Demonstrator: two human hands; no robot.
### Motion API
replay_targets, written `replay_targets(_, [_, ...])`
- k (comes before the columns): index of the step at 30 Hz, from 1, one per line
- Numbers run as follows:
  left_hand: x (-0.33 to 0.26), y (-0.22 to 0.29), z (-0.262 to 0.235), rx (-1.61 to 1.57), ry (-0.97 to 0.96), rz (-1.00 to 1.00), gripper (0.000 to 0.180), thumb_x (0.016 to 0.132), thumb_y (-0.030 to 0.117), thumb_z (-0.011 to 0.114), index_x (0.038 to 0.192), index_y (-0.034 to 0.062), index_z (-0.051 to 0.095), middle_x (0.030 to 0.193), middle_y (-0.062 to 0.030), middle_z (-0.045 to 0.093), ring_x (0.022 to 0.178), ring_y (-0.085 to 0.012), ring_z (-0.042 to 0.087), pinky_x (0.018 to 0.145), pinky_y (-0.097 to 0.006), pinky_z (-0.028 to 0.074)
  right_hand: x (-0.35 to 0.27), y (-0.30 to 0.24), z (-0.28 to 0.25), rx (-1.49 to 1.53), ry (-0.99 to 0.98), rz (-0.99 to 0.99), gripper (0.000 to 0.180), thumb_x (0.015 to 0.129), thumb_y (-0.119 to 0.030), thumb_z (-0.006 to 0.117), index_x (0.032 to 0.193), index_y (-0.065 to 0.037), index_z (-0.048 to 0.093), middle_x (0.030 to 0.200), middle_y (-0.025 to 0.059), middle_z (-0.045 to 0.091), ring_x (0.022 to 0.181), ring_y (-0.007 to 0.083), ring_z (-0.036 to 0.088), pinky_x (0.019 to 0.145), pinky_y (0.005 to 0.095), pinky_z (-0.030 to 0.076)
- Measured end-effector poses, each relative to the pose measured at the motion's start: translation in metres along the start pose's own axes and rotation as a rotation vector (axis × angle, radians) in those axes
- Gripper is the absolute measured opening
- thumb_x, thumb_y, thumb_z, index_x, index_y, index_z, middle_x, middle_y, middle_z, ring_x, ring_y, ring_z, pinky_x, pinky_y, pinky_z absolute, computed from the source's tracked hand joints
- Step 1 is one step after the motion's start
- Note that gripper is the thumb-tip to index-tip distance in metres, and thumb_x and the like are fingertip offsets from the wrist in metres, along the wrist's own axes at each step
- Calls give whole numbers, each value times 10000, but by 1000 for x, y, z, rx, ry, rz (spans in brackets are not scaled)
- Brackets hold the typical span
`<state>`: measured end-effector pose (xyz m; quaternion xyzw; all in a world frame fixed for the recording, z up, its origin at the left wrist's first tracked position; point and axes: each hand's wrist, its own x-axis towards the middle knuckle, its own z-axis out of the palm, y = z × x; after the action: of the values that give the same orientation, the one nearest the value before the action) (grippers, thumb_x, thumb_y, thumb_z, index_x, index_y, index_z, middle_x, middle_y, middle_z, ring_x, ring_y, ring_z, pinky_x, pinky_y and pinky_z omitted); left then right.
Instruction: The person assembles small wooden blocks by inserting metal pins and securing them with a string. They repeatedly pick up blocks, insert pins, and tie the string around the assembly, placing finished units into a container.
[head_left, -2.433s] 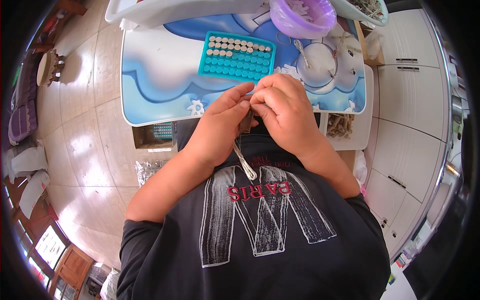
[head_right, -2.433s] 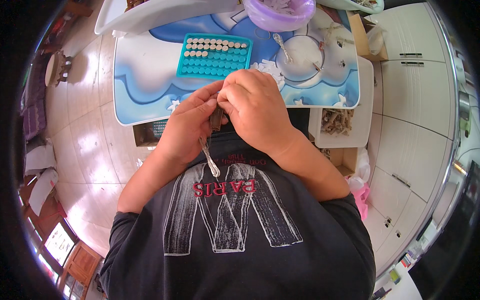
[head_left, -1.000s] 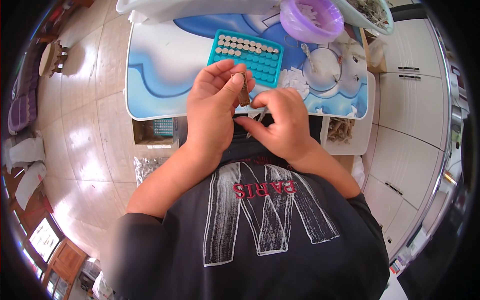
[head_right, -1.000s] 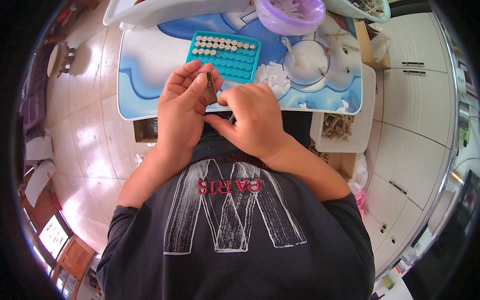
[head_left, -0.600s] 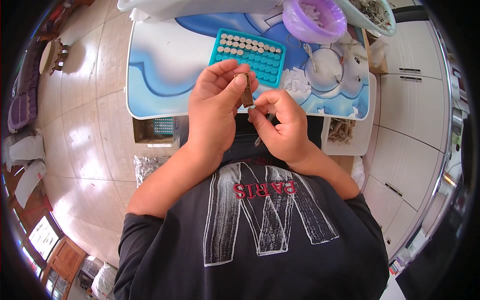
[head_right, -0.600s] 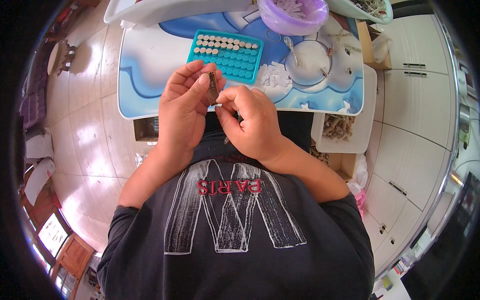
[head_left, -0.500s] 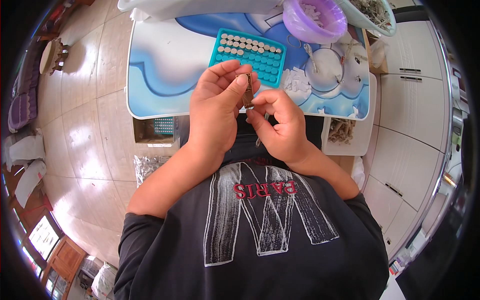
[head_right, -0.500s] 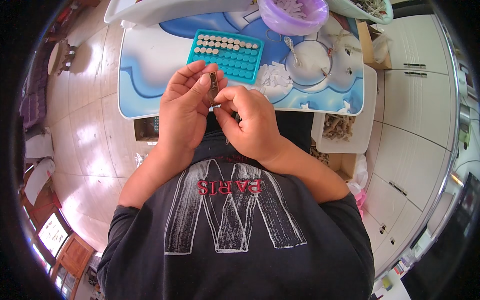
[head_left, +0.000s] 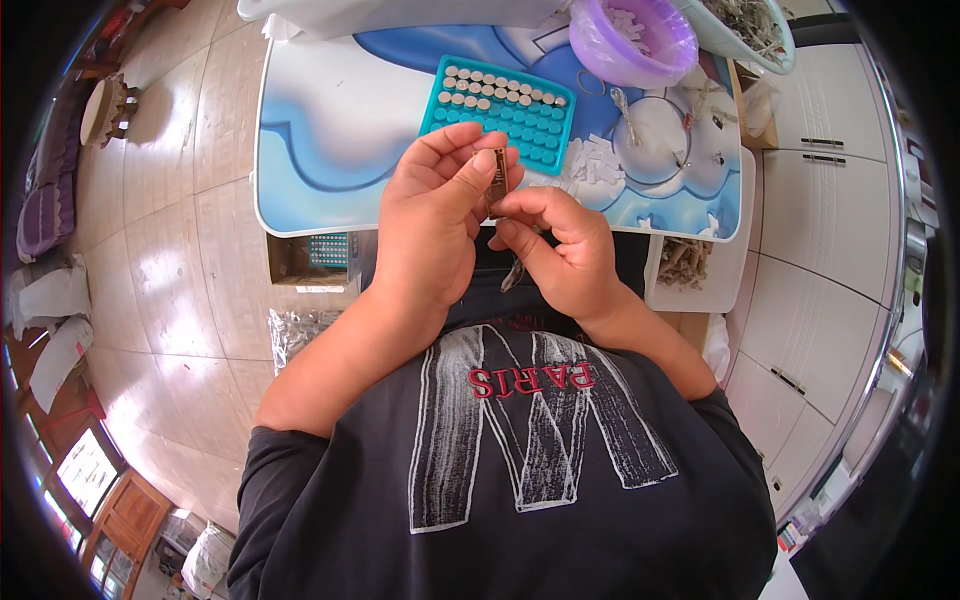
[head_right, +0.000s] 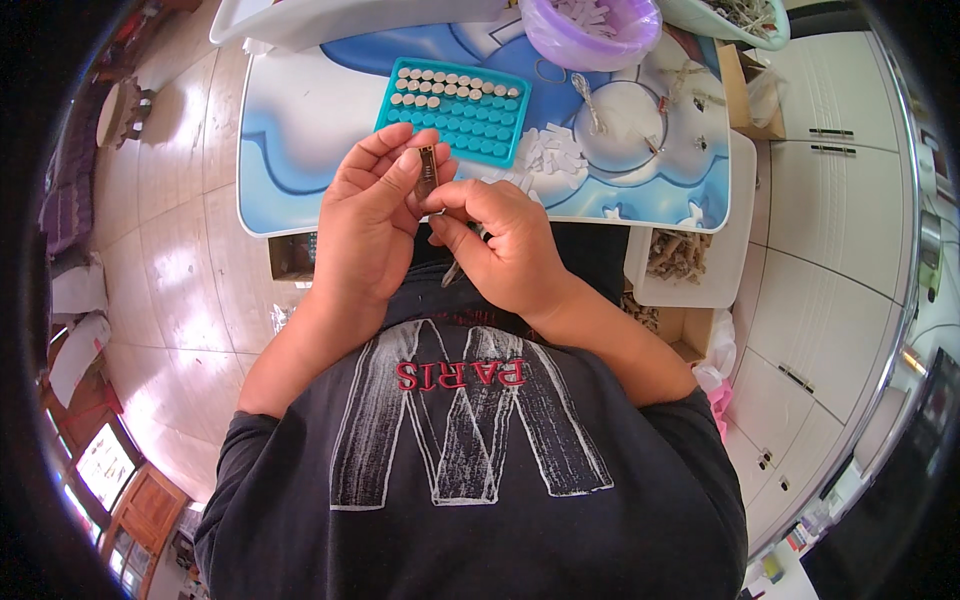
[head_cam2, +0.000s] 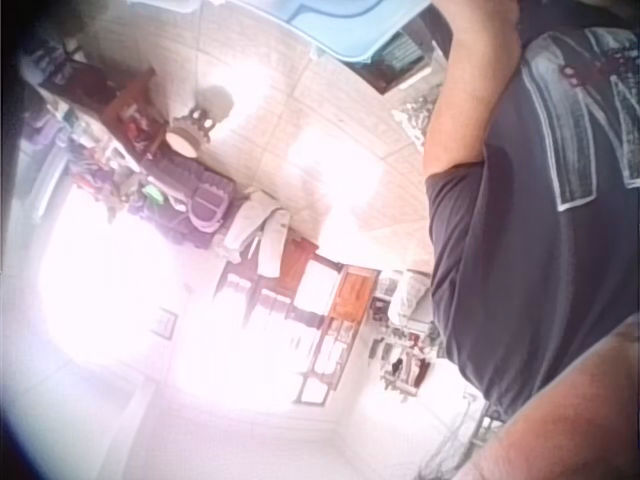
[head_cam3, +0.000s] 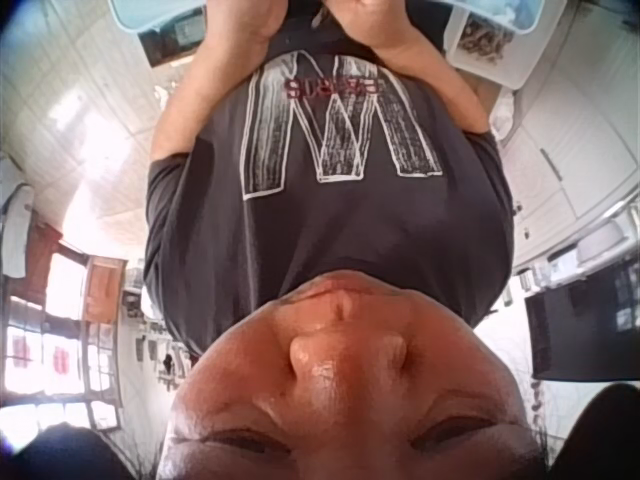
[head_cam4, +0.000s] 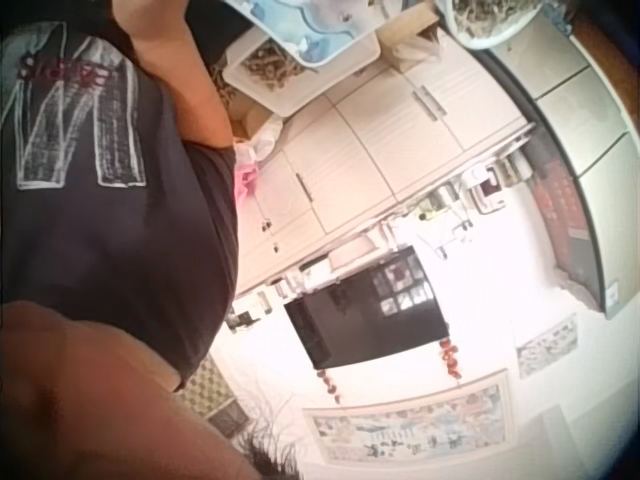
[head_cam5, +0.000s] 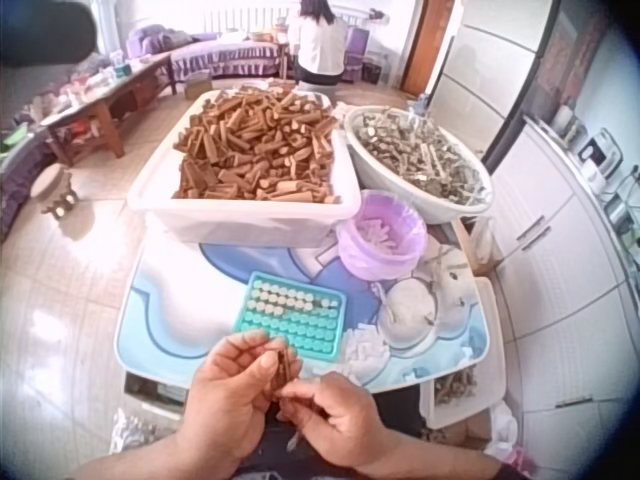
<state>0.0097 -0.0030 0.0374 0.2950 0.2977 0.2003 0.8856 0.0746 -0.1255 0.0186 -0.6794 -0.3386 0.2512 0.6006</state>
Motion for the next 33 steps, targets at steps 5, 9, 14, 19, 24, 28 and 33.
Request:
replay_targets(5, [-2, 0, -1, 6, 3, -36, 205, 894, -3, 543, 1088, -24, 478, 1068, -148, 592, 977, -254, 607, 862, -336, 521, 6, -3, -6, -307, -25, -213, 147, 759, -82, 689, 897, -79, 637, 724, 47, 633, 644, 211, 575, 609, 333, 416])
replay_targets(9, [-2, -4, -5, 14, 1, -62, 233, 892, 1, 550, 1101, -33, 453, 1046, -140, 587, 960, -228, 605, 829, -306, 517, 13, -7, -11, -551, -74, -421, 148, 735, -130, 708, 862, -96, 639, 702, 36, 614, 621, 227, 553, 591, 354, 375])
replay_targets(14, [-4, -2, -6, 26, -34, -78, 269, 893, 14, 556, 1128, -33, 434, 1059, -138, 588, 962, -210, 604, 801, -294, 518, 16, -10, -13, -491, 62, -449, 122, 729, -98, 708, 826, -80, 636, 700, 40, 602, 630, 231, 556, 586, 354, 374])
replay_targets(19, [-5, -2, -9, 67, -34, -117, 316, 889, 29, 573, 1158, -36, 422, 1070, -136, 592, 960, -194, 603, 794, -285, 514, 18, -3, -14, -513, 64, -442, 116, 734, -69, 703, 838, -69, 650, 707, 52, 601, 635, 236, 551, 596, 341, 393])
replay_targets(24, [-7, 0, -17, 179, -101, -111, 378, 873, 58, 612, 1171, -51, 406, 1069, -138, 590, 939, -161, 601, 773, -248, 503, 22, -15, -15, -320, 70, -135, 92, 764, -52, 686, 855, -52, 669, 723, 59, 570, 628, 177, 545, 557, 286, 412])
replay_targets(28, [-7, 6, -22, 295, -97, -218, 283, 877, 68, 606, 1111, -15, 470, 976, -99, 619, 876, -160, 623, 788, -273, 516, 25, -6, -17, -218, -9, -72, 78, 763, -61, 690, 832, -38, 663, 721, 60, 554, 633, 180, 548, 542, 284, 415])
replay_targets(33, [-5, 12, -29, 177, -99, -353, 247, 878, 100, 617, 1076, -29, 545, 951, -97, 633, 854, -172, 637, 772, -281, 523, 35, 1, -12, -372, -5, -229, 60, 755, -67, 685, 765, -37, 633, 710, 77, 562, 644, 248, 554, 565, 340, 430])
